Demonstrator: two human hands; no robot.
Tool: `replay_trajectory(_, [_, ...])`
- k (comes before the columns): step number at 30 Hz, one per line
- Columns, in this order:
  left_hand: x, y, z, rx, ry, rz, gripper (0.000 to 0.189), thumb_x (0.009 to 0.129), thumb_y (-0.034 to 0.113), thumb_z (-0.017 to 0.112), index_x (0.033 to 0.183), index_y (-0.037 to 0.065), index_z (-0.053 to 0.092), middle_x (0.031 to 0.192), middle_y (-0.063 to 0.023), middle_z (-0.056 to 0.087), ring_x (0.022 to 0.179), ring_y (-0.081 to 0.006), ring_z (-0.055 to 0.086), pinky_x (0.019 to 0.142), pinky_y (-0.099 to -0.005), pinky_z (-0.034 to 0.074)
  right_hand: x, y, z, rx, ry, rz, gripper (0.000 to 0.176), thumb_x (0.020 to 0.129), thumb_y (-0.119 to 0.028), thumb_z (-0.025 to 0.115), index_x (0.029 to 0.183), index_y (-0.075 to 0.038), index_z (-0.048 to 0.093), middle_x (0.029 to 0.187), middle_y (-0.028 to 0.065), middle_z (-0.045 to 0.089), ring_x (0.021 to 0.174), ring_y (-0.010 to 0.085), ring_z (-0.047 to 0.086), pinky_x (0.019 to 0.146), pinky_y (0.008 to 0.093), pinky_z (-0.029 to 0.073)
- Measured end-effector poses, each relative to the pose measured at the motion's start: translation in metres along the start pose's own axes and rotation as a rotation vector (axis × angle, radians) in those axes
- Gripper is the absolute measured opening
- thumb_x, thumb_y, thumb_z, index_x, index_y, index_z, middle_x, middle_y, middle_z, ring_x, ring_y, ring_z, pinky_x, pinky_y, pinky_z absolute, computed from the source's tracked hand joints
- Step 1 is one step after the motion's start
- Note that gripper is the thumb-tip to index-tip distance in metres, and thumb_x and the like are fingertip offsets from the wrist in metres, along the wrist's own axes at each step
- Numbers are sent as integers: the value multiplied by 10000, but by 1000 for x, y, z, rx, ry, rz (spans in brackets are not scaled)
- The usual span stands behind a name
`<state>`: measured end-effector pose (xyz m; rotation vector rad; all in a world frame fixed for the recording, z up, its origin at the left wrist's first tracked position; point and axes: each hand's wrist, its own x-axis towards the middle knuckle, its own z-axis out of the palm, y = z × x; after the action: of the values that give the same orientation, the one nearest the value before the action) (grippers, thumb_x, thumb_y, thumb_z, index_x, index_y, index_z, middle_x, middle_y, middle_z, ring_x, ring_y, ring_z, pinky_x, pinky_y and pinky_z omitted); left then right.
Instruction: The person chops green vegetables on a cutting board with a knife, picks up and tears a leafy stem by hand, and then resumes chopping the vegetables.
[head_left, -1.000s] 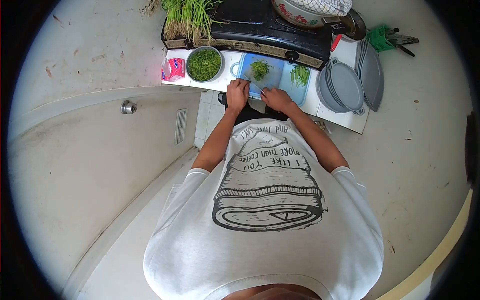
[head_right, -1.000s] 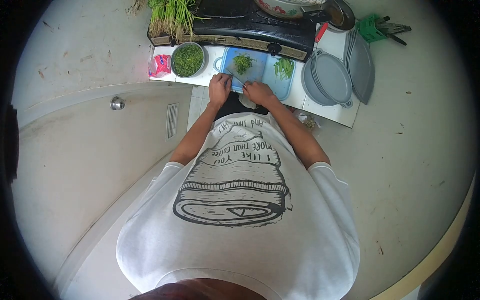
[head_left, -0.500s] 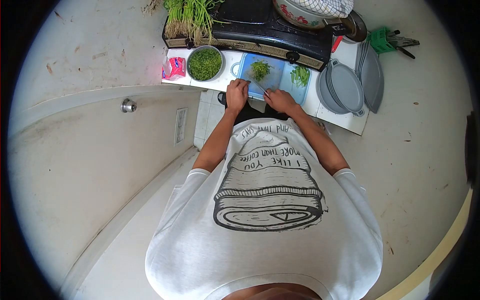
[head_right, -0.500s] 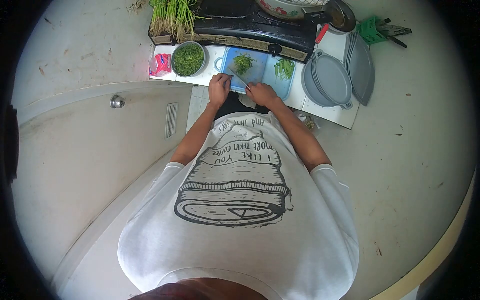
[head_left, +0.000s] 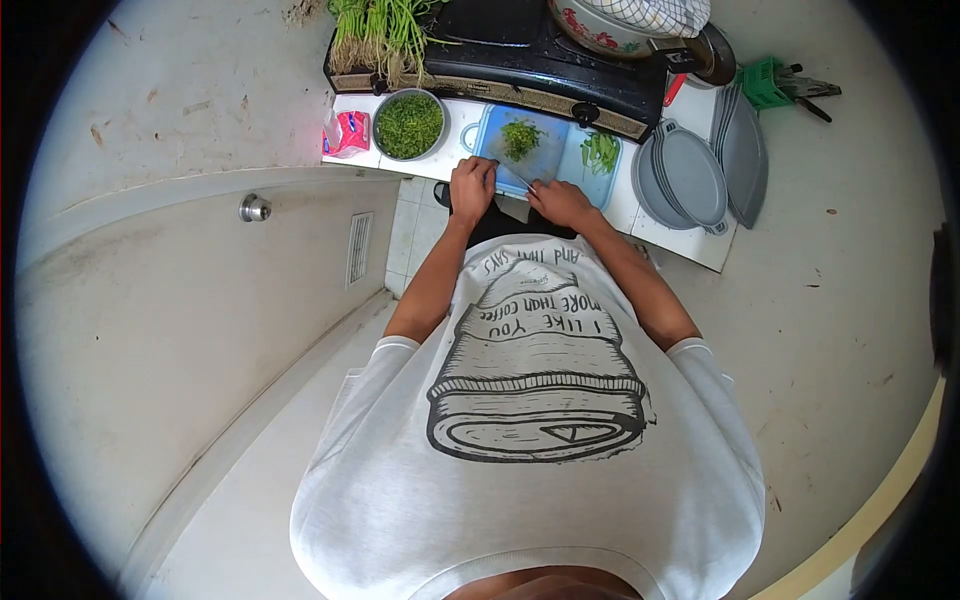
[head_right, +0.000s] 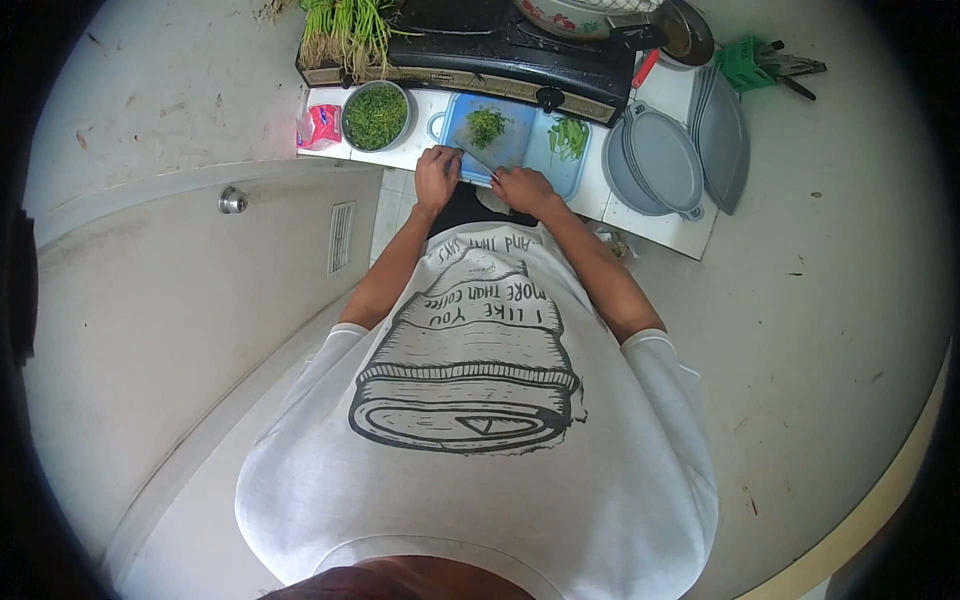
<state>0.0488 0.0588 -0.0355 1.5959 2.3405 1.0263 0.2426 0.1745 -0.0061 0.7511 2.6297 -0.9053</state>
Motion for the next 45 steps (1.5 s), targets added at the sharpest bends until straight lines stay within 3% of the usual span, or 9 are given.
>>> replay_trajectory(9, [-3, 0, 1, 30, -20, -4, 84, 858, 72, 711, 927, 72, 759, 945, -95, 704, 902, -336, 645, 829, -448, 512, 2, -2, 6, -13, 45, -26, 376, 1032, -373, 516, 1043, -26, 659, 860, 224, 731, 806, 426, 728, 738, 548, 584])
replay_trajectory(12, [-5, -3, 5, 77, -18, -2, 113, 870, 89, 692, 956, 99, 765, 994, -77, 698, 910, -318, 638, 806, -441, 504, -5, 2, 6, -1, 25, -19, 374, 1046, -385, 511, 1095, -32, 624, 852, 241, 720, 826, 452, 712, 754, 557, 570])
replay_trajectory(17, [-4, 2, 4, 6, 15, -57, 78, 874, 76, 701, 929, 64, 755, 941, -117, 716, 897, -346, 641, 823, -447, 510, 6, 0, 8, 15, 24, -24, 375, 1047, -392, 506, 1095, -40, 626, 862, 241, 721, 834, 453, 712, 765, 556, 571])
replay_trajectory(39, [-5, 1, 2, 19, -14, -40, 106, 868, 89, 715, 951, 65, 776, 950, -108, 719, 907, -330, 650, 848, -441, 518, 5, 0, 9, 10, 55, -64, 359, 1042, -375, 517, 1089, -42, 644, 844, 246, 714, 814, 455, 709, 748, 560, 568])
replay_trajectory(45, [-8, 1, 0, 24, 35, -11, 115, 832, 54, 717, 928, 69, 778, 914, -97, 701, 855, -325, 646, 785, -445, 525, 0, -1, 5, 16, 0, -21, 365, 1040, -378, 518, 1096, -42, 647, 856, 244, 716, 816, 456, 709, 745, 565, 568])
